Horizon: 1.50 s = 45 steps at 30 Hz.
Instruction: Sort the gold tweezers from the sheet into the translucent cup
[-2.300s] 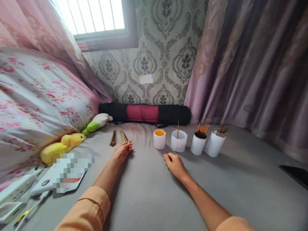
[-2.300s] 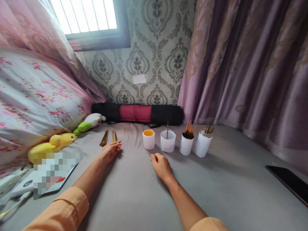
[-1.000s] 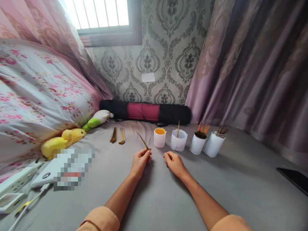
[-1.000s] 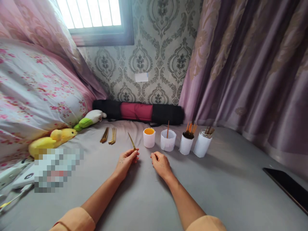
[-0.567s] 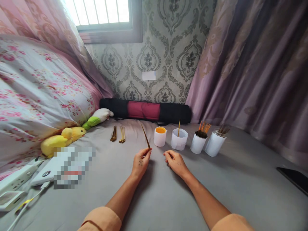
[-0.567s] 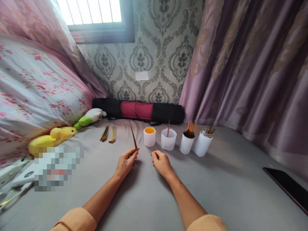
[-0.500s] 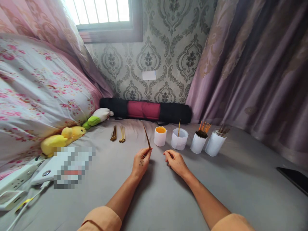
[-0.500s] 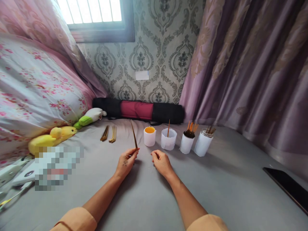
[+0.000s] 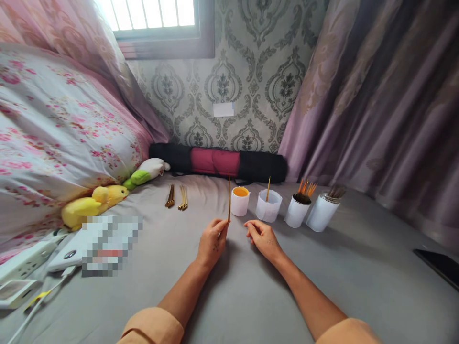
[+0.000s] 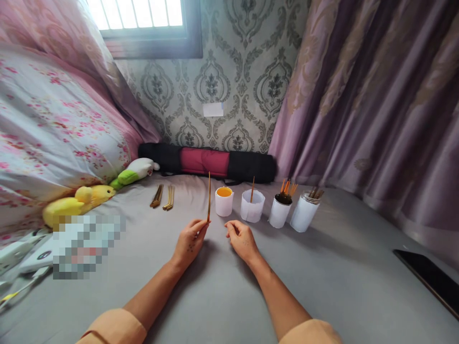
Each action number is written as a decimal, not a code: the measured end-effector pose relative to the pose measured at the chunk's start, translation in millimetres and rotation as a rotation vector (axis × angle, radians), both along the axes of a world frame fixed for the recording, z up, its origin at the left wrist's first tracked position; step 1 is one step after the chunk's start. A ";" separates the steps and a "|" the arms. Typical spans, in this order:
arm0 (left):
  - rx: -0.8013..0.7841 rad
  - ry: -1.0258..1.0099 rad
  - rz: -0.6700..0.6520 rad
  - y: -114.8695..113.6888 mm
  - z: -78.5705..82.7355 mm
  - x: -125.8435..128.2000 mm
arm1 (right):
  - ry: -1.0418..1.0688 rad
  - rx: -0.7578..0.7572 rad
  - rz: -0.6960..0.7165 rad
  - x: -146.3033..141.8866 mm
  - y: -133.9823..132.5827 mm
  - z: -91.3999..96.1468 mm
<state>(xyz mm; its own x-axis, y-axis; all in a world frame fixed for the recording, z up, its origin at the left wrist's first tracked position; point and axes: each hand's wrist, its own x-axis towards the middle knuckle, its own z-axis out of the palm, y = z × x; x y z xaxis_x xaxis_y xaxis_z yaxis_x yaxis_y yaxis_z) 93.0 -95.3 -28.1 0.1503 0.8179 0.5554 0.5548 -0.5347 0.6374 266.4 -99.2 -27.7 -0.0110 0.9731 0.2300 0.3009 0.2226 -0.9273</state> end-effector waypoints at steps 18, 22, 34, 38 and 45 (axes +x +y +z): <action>0.202 0.504 0.028 -10.5 7.1 1.7 | 0.331 -0.104 0.050 -5.1 -9.0 19.8; 0.221 0.569 0.024 -12.0 9.7 2.9 | 0.395 -0.137 0.060 -4.4 -10.8 23.2; 0.195 0.656 -0.009 -13.1 11.7 2.3 | 0.449 -0.174 0.072 -4.3 -10.8 22.1; 0.185 0.643 -0.014 -13.0 11.2 2.4 | 0.450 -0.194 0.062 -5.2 -10.9 22.7; 0.170 0.584 -0.007 -11.0 5.9 3.1 | 0.429 -0.193 0.045 -5.3 -9.9 20.9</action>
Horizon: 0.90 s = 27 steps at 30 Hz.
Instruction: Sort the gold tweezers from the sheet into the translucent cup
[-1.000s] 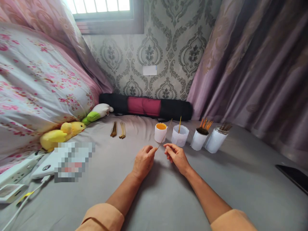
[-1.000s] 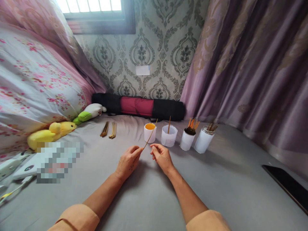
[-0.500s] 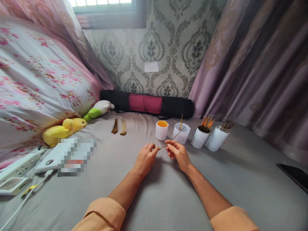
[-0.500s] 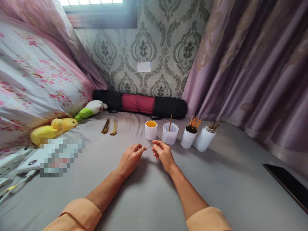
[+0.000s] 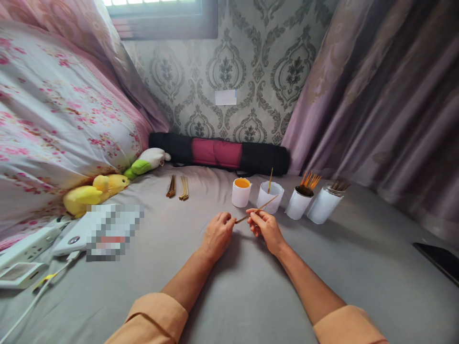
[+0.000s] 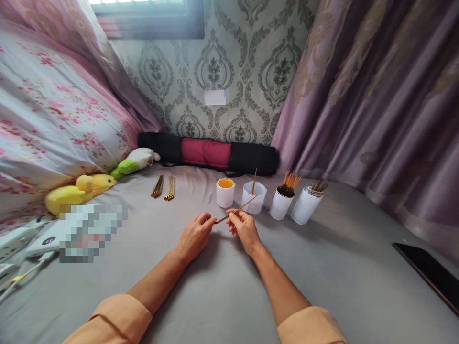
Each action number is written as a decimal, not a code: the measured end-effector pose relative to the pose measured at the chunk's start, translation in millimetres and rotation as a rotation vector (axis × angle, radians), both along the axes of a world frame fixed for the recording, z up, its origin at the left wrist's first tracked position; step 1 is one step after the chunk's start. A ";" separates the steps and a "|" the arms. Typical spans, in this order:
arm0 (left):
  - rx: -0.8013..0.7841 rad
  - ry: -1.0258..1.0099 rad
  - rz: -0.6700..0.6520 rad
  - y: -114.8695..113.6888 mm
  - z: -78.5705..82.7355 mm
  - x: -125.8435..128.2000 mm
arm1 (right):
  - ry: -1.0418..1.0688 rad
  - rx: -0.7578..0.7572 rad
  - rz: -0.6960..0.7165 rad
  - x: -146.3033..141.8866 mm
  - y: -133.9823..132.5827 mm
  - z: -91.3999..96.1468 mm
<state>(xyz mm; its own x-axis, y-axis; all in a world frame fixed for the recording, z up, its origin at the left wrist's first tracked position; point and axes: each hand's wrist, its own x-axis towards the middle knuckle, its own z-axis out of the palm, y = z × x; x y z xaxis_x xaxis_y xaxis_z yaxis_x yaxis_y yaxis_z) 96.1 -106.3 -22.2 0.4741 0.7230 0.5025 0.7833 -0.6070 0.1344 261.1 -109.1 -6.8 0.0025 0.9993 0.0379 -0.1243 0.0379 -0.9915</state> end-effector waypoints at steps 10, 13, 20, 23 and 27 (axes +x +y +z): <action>-0.074 -0.179 -0.025 3.6 -6.8 -0.6 | 0.003 -0.001 -0.004 -0.5 -0.4 -1.3; -0.123 -0.296 -0.050 5.1 -10.2 -0.6 | -0.006 -0.010 -0.006 -0.8 -0.2 -1.0; -0.284 -0.524 -0.075 6.0 -9.9 1.2 | -0.016 -0.023 -0.030 0.9 2.0 -4.6; -0.361 -0.605 -0.056 5.7 -7.5 2.4 | -0.013 -0.025 -0.061 1.5 3.9 -6.9; -0.493 -0.734 -0.003 5.0 -3.7 4.7 | 0.004 -0.033 -0.108 2.2 5.8 -8.4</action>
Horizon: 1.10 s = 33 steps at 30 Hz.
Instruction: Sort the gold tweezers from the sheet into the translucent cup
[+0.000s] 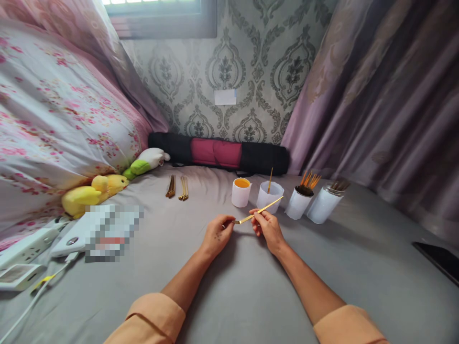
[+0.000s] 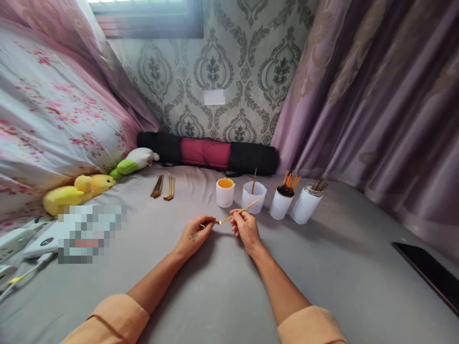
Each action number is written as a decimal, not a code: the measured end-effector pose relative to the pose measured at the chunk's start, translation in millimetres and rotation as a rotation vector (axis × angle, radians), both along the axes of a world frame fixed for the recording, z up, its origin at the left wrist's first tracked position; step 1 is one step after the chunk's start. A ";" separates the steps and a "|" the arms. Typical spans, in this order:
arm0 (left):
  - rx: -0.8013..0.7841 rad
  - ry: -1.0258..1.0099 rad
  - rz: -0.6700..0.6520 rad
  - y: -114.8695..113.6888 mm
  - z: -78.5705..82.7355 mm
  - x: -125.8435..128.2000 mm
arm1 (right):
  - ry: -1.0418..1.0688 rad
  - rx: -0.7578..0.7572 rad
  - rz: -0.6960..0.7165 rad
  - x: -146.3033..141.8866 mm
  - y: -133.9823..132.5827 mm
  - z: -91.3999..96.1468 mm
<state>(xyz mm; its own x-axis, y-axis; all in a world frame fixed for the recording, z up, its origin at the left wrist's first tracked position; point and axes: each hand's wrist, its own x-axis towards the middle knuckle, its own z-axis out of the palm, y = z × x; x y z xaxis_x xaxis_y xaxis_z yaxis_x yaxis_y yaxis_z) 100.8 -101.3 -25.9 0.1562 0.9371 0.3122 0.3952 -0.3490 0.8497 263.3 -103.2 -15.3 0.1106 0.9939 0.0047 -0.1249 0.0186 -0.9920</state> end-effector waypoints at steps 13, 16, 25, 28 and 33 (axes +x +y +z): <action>-0.468 -0.540 -0.106 -6.5 13.6 6.7 | 0.052 -0.020 -0.052 2.4 1.3 -0.1; -0.524 -0.596 -0.124 -6.3 11.9 7.2 | 0.053 -0.012 -0.047 2.8 1.5 -0.9; -0.698 -0.748 -0.209 -6.6 10.9 8.6 | 0.064 0.026 -0.026 3.9 1.8 -4.3; -0.735 -0.783 -0.244 -7.5 10.5 8.9 | 0.058 0.034 -0.014 4.4 1.9 -5.2; -0.784 -0.820 -0.290 -8.5 9.4 9.5 | 0.049 0.045 0.003 5.1 1.9 -6.3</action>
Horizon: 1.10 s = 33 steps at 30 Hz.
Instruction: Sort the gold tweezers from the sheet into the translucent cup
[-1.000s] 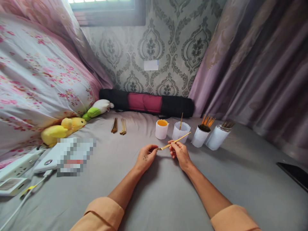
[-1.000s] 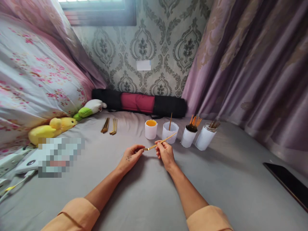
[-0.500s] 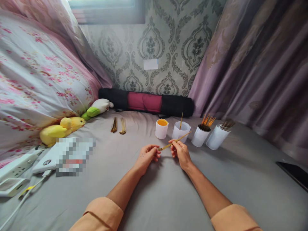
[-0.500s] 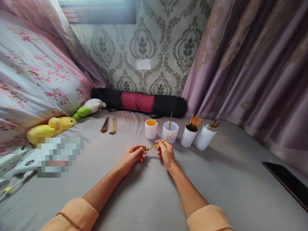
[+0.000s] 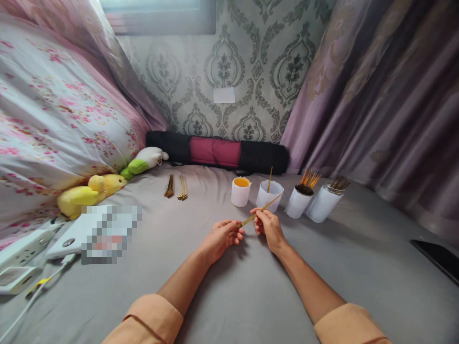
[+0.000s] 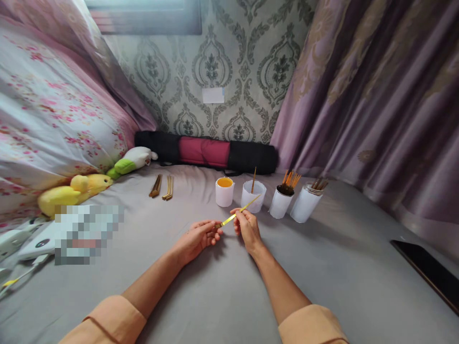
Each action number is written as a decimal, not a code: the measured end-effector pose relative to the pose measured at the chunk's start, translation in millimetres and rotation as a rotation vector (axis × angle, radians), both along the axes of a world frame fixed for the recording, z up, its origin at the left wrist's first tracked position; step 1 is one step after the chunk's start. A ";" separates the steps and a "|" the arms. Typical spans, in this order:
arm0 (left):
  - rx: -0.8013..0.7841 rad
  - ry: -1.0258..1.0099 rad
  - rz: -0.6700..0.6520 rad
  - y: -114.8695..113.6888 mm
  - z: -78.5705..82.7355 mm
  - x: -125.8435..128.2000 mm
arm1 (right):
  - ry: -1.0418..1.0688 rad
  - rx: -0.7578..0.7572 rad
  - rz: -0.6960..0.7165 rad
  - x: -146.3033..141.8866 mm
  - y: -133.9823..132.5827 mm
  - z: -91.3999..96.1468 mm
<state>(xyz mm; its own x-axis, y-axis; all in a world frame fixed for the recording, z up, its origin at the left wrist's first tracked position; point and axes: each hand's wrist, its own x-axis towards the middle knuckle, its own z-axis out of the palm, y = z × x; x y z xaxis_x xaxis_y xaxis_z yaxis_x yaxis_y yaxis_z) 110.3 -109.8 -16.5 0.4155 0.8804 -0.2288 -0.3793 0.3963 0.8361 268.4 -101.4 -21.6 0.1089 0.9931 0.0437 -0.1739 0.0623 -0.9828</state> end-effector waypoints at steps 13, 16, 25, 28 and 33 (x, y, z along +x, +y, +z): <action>-0.094 -0.055 -0.075 -4.7 3.5 1.6 | 0.005 -0.033 0.004 -0.2 -1.3 2.8; -0.097 -0.057 -0.096 -4.7 2.5 1.7 | 0.004 -0.027 0.007 0.3 -1.2 2.0; -0.104 -0.093 -0.161 -5.5 4.2 0.5 | -0.018 -0.011 0.003 0.8 -0.8 -0.7; -0.102 -0.102 -0.184 -4.7 2.4 -0.6 | -0.023 -0.021 0.001 0.3 -1.3 0.0; -0.096 -0.099 -0.203 -3.0 -0.7 -1.7 | -0.024 -0.038 -0.010 -0.1 -2.1 0.8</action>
<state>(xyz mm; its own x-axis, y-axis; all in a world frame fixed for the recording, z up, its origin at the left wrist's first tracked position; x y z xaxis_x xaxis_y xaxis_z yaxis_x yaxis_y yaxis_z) 108.6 -112.8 -17.3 0.6063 0.7526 -0.2569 -0.3618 0.5488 0.7536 268.3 -103.5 -20.8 0.1179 0.9930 0.0086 -0.1497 0.0263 -0.9884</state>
